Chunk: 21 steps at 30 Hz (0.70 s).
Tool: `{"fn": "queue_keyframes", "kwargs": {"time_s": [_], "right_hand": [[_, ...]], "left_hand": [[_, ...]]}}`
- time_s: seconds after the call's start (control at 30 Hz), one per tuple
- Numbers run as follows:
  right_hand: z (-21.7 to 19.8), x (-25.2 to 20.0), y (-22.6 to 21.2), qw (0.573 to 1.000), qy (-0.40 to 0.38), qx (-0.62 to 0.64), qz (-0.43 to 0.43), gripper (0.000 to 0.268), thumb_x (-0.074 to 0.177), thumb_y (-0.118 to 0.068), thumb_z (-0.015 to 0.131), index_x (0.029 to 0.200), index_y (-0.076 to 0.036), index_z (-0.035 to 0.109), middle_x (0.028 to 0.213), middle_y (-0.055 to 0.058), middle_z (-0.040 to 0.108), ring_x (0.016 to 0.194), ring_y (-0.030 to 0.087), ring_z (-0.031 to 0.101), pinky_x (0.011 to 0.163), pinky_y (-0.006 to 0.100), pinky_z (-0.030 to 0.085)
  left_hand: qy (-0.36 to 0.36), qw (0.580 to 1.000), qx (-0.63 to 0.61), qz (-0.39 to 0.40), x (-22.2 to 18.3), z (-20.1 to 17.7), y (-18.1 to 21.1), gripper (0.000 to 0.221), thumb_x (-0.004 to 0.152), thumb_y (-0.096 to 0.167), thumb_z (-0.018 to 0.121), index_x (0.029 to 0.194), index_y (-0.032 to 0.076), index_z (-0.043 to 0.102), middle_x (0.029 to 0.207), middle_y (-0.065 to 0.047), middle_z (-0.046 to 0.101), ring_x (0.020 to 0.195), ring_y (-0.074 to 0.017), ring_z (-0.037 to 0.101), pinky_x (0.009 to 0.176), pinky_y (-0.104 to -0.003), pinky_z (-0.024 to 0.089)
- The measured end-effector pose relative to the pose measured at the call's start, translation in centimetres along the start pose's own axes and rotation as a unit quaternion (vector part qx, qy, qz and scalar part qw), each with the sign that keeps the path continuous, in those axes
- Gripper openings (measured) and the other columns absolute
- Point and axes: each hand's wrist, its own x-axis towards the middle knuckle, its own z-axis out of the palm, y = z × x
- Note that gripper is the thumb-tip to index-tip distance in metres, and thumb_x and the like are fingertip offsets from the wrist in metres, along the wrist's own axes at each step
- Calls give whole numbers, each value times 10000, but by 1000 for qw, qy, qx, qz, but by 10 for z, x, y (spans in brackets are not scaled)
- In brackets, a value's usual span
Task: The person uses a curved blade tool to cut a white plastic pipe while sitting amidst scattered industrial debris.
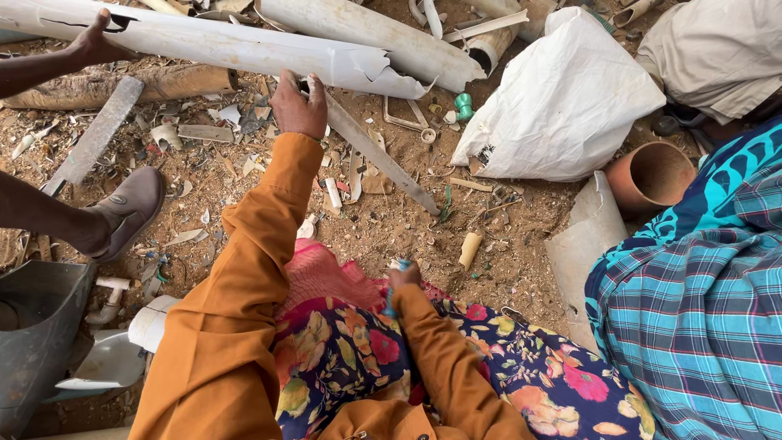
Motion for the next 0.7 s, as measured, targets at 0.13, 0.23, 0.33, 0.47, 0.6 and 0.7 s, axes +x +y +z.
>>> {"fn": "queue_keyframes", "kwargs": {"time_s": [0.13,0.23,0.33,0.47,0.6,0.7], "right_hand": [[61,-31,-58,974,-101,-15,-200,301,902,-27,647,1178,-80,539,839,108,615,619,173,598,530,332,553],[78,-22,-48,916,-59,-78,-390,274,903,-26,686,1134,-70,546,837,81,653,657,154,635,559,304,568],[63,5,-2,985,-95,11,-144,455,884,12,599,1303,-150,523,828,97,631,589,195,622,446,340,541],[12,27,27,999,33,34,21,398,924,12,638,1299,-68,530,835,122,668,550,186,606,417,334,475],[52,11,-9,995,-61,73,-34,434,919,43,572,1313,-102,462,825,142,653,556,203,616,434,343,530],[96,5,-27,868,-20,-69,-491,288,904,-64,704,1121,-76,513,784,109,685,635,196,660,567,333,564]], "left_hand": [[0,999,50,4,5,0,12,253,965,196,720,903,8,561,799,-172,684,709,-297,704,686,-433,570],[-18,998,54,-1,1,-11,14,259,970,208,719,917,11,560,824,-176,686,728,-302,714,696,-431,585],[0,998,64,4,1,-20,11,243,953,203,726,941,16,572,842,-183,708,750,-336,718,710,-460,575],[-30,997,65,1,1,-22,8,207,1012,189,676,1010,36,535,878,-179,702,774,-340,729,717,-464,577],[-21,991,125,37,5,-23,17,252,965,177,722,1025,45,516,856,-190,694,757,-375,701,697,-509,548],[-53,987,153,-14,8,-29,19,229,968,192,695,1036,56,524,879,-183,687,740,-343,709,698,-498,562]]}}
